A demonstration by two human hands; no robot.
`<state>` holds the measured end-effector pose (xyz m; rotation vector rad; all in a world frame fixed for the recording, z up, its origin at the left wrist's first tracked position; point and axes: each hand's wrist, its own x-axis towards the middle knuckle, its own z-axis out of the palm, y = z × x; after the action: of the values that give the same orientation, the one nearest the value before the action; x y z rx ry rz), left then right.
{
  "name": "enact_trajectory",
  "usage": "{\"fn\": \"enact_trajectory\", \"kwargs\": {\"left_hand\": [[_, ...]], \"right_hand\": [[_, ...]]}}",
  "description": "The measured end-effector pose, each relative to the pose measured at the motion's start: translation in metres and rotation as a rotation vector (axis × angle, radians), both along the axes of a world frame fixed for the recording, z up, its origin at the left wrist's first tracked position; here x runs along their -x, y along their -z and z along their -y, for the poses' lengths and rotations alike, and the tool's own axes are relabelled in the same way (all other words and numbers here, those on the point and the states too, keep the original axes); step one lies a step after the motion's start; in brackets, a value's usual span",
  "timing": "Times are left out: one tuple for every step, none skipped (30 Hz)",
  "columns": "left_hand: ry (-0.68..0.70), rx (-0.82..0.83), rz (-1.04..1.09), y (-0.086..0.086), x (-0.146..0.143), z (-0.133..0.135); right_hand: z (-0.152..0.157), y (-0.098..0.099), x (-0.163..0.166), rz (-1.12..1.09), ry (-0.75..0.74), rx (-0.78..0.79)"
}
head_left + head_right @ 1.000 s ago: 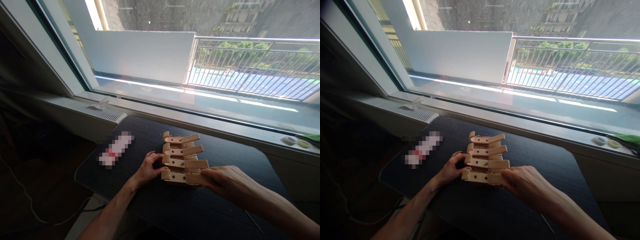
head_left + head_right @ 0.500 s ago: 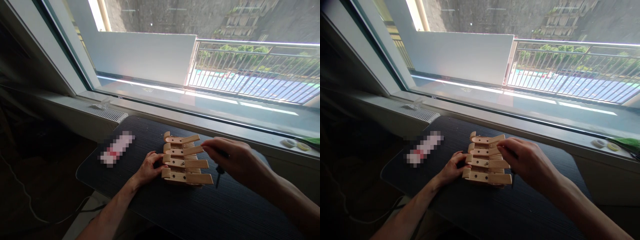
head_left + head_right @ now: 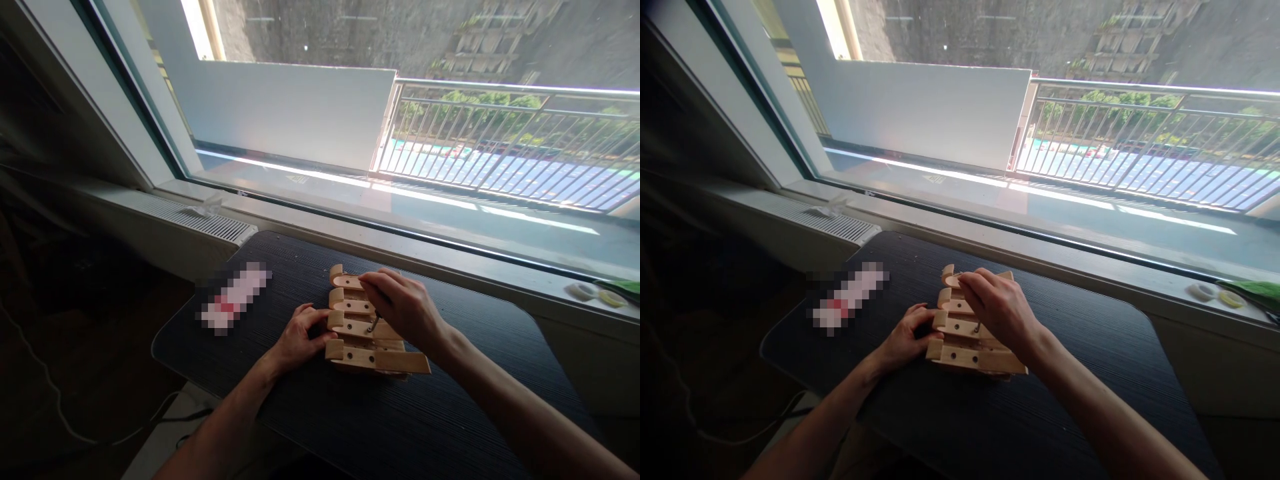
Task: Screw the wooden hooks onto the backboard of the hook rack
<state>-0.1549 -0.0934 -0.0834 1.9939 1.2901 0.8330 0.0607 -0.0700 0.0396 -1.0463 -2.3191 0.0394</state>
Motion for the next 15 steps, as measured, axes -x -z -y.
{"fn": "enact_trajectory", "kwargs": {"left_hand": [[0.001, -0.003, 0.001, -0.0001, 0.0, 0.0], [0.002, -0.004, 0.001, -0.0003, 0.0, -0.0001], [0.005, -0.003, 0.001, -0.0004, 0.0, 0.0], [0.007, -0.002, 0.003, -0.0006, 0.0, 0.0], [0.008, 0.0, 0.004, -0.0008, 0.0, 0.0], [0.009, 0.002, 0.006, -0.0011, -0.0001, 0.0], [0.009, 0.005, 0.007, -0.0014, -0.0003, 0.0], [0.01, 0.007, 0.007, -0.0017, -0.0005, -0.0001], [0.01, 0.007, 0.008, -0.0021, -0.0008, -0.0001], [0.011, 0.007, 0.008, -0.0023, -0.0011, -0.0001], [0.013, 0.006, 0.009, -0.0025, -0.0014, 0.0], [0.014, 0.004, 0.011, -0.0025, -0.0015, 0.0], [0.015, 0.002, 0.012, -0.0025, -0.0016, 0.0001], [0.015, 0.0, 0.014, -0.0023, -0.0016, 0.0003], [0.015, 0.0, 0.014, -0.0021, -0.0015, 0.0004]], "right_hand": [[-0.0007, 0.0006, -0.0002, 0.005, 0.004, 0.002], [-0.0014, 0.0013, -0.0003, 0.008, 0.007, 0.002], [-0.002, 0.0019, -0.0004, 0.007, 0.008, 0.0], [-0.0026, 0.0025, -0.0003, 0.005, 0.004, -0.003], [-0.0032, 0.0032, -0.0001, 0.0, -0.002, -0.003], [-0.0038, 0.0038, 0.0002, -0.005, -0.012, -0.002], [-0.0043, 0.0044, 0.0006, -0.01, -0.022, -0.001], [-0.0047, 0.0051, 0.001, -0.015, -0.03, -0.002], [-0.0051, 0.0057, 0.0013, -0.019, -0.037, -0.002], [-0.0054, 0.0063, 0.0016, -0.022, -0.04, -0.005], [-0.0057, 0.0069, 0.0018, -0.028, -0.04, -0.012], [-0.0059, 0.0074, 0.002, -0.034, -0.04, -0.024], [-0.006, 0.0078, 0.0021, -0.04, -0.041, -0.035], [-0.006, 0.0082, 0.0021, -0.044, -0.045, -0.046], [-0.006, 0.0085, 0.0021, -0.047, -0.049, -0.054]]}}
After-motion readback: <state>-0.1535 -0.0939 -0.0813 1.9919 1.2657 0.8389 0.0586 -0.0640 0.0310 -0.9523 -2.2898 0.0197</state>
